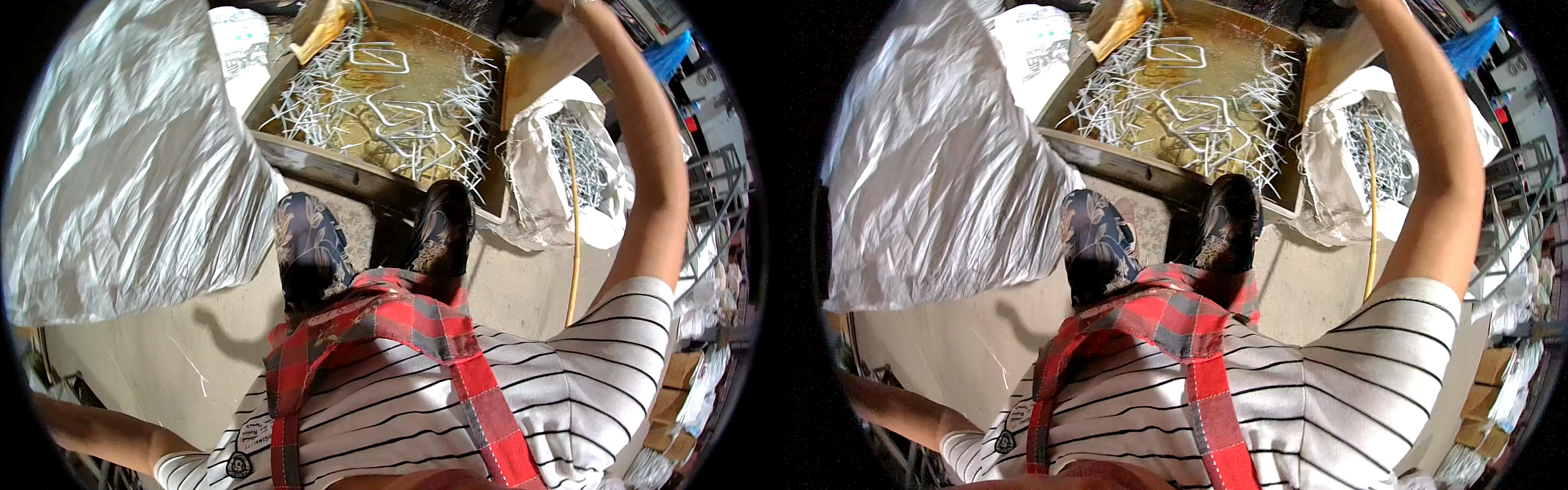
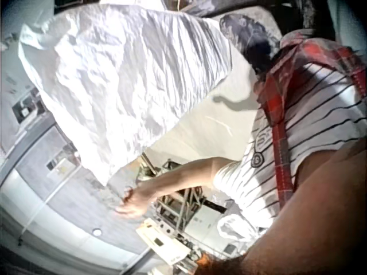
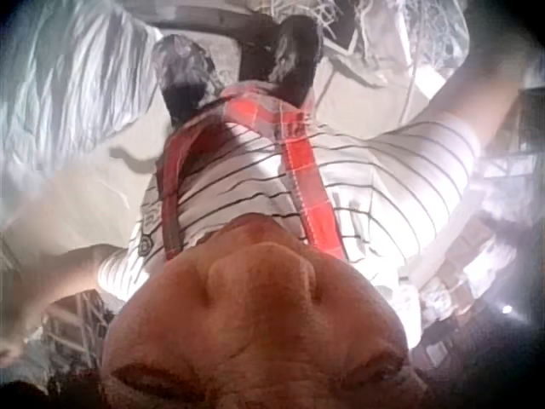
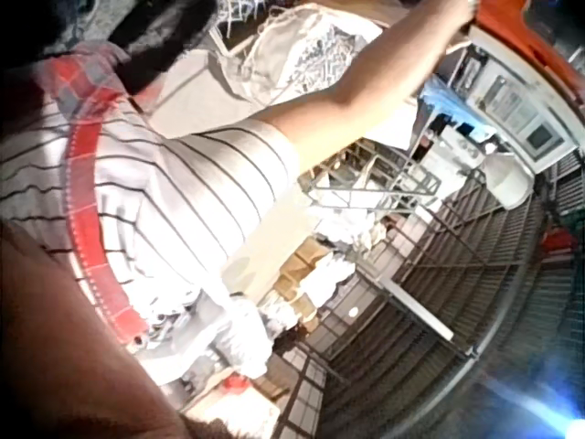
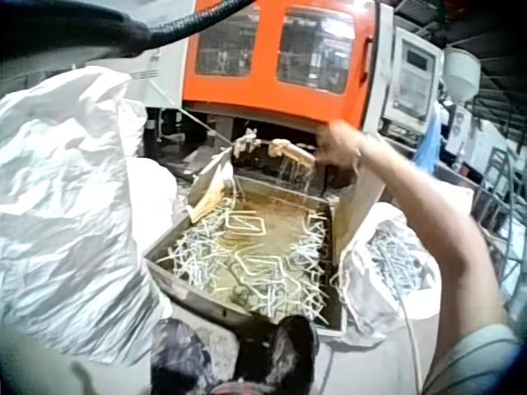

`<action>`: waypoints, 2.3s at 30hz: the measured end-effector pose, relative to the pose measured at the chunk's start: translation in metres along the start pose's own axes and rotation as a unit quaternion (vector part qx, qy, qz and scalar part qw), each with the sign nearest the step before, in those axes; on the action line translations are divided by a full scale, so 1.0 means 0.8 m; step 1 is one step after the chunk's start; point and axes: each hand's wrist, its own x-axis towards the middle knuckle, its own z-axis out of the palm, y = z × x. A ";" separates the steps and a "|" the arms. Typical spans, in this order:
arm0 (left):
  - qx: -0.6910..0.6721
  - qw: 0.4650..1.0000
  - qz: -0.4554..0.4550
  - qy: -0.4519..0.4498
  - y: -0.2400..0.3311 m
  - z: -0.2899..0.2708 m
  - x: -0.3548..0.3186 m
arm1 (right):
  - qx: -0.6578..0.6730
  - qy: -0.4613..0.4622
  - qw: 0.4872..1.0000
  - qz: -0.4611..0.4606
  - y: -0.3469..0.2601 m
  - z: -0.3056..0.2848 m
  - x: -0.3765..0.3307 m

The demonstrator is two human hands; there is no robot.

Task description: The person sorts white plastic hangers from a metal tray, separating them from debris and placing them into a large white sack. The person repeatedly picks up hangers, aligns them, and deposits them into the sack.

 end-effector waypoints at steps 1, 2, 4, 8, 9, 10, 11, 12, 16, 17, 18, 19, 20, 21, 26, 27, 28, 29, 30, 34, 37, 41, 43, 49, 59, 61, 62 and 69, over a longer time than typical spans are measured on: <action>-0.016 1.000 0.007 -0.002 0.002 0.007 -0.008 | 0.095 -0.066 0.987 0.107 0.003 0.046 -0.048; -0.034 0.999 0.011 -0.010 0.000 0.017 -0.015 | 0.130 -0.116 0.972 0.156 0.006 0.090 -0.095; -0.069 0.998 -0.005 -0.013 -0.008 0.030 -0.037 | 0.123 -0.204 0.956 0.174 -0.014 0.147 -0.183; -0.057 0.987 -0.075 -0.129 -0.044 0.103 -0.103 | 0.070 -0.357 0.920 0.144 -0.075 0.213 -0.353; 0.005 0.978 -0.075 -0.193 -0.058 0.124 -0.121 | 0.090 -0.388 0.904 0.158 -0.096 0.223 -0.376; -0.044 0.966 -0.183 -0.179 -0.073 0.161 -0.153 | 0.100 -0.424 0.881 0.185 -0.108 0.219 -0.410; -0.035 0.956 -0.245 -0.155 -0.076 0.209 -0.170 | 0.118 -0.444 0.863 0.211 -0.119 0.218 -0.431; -0.046 0.938 -0.289 -0.184 -0.085 0.241 -0.185 | 0.142 -0.447 0.849 0.244 -0.127 0.218 -0.441; -0.115 0.840 -0.464 -0.257 -0.110 0.347 -0.263 | 0.303 -0.294 0.789 0.446 -0.150 0.201 -0.383; -0.133 0.808 -0.509 -0.265 -0.118 0.369 -0.287 | 0.295 -0.251 0.795 0.466 -0.163 0.192 -0.347; -0.127 0.796 -0.521 -0.280 -0.131 0.387 -0.315 | 0.281 -0.217 0.816 0.456 -0.174 0.194 -0.319; -0.121 0.786 -0.531 -0.293 -0.142 0.404 -0.343 | 0.286 -0.147 0.848 0.422 -0.185 0.201 -0.294; -0.130 0.770 -0.549 -0.298 -0.148 0.424 -0.370 | 0.308 -0.123 0.867 0.373 -0.195 0.227 -0.275; -0.141 0.753 -0.567 -0.302 -0.151 0.439 -0.397 | 0.293 -0.126 0.881 0.351 -0.211 0.249 -0.251; -0.099 0.620 -0.690 -0.360 -0.163 0.483 -0.495 | 0.294 -0.196 0.885 0.304 -0.274 0.379 -0.182; -0.083 0.672 -0.632 -0.377 -0.172 0.482 -0.525 | 0.288 -0.212 0.884 0.301 -0.285 0.415 -0.176; -0.106 0.662 -0.638 -0.380 -0.174 0.488 -0.530 | 0.277 -0.240 0.883 0.293 -0.293 0.456 -0.176; -0.122 0.655 -0.642 -0.379 -0.179 0.490 -0.529 | 0.271 -0.261 0.883 0.280 -0.300 0.479 -0.158; -0.125 0.646 -0.662 -0.359 -0.181 0.492 -0.536 | 0.271 -0.255 0.887 0.274 -0.308 0.497 -0.150; -0.043 0.646 -0.612 -0.454 -0.190 0.499 -0.521 | 0.213 -0.219 0.906 0.292 -0.331 0.605 -0.129; -0.008 0.628 -0.612 -0.481 -0.201 0.502 -0.525 | 0.167 -0.334 0.859 0.351 -0.317 0.677 -0.127; 0.011 0.622 -0.625 -0.472 -0.217 0.498 -0.518 | 0.240 -0.448 0.777 0.372 -0.318 0.698 -0.122; 0.021 0.642 -0.604 -0.473 -0.227 0.498 -0.522 | 0.269 -0.522 0.747 0.312 -0.319 0.700 -0.126; -0.032 0.628 -0.635 -0.448 -0.218 0.503 -0.529 | 0.313 -0.452 0.797 0.249 -0.321 0.715 -0.155; -0.026 0.674 -0.560 -0.481 -0.211 0.503 -0.536 | 0.291 -0.458 0.768 0.342 -0.282 0.697 -0.135; -0.030 0.662 -0.554 -0.503 -0.214 0.507 -0.532 | 0.279 -0.379 0.829 0.304 -0.300 0.738 -0.160; -0.032 0.678 -0.544 -0.493 -0.214 0.505 -0.538 | 0.307 -0.433 0.785 0.320 -0.306 0.744 -0.152; -0.012 0.706 -0.479 -0.522 -0.213 0.506 -0.558 | 0.423 -0.357 0.807 0.203 -0.336 0.683 -0.106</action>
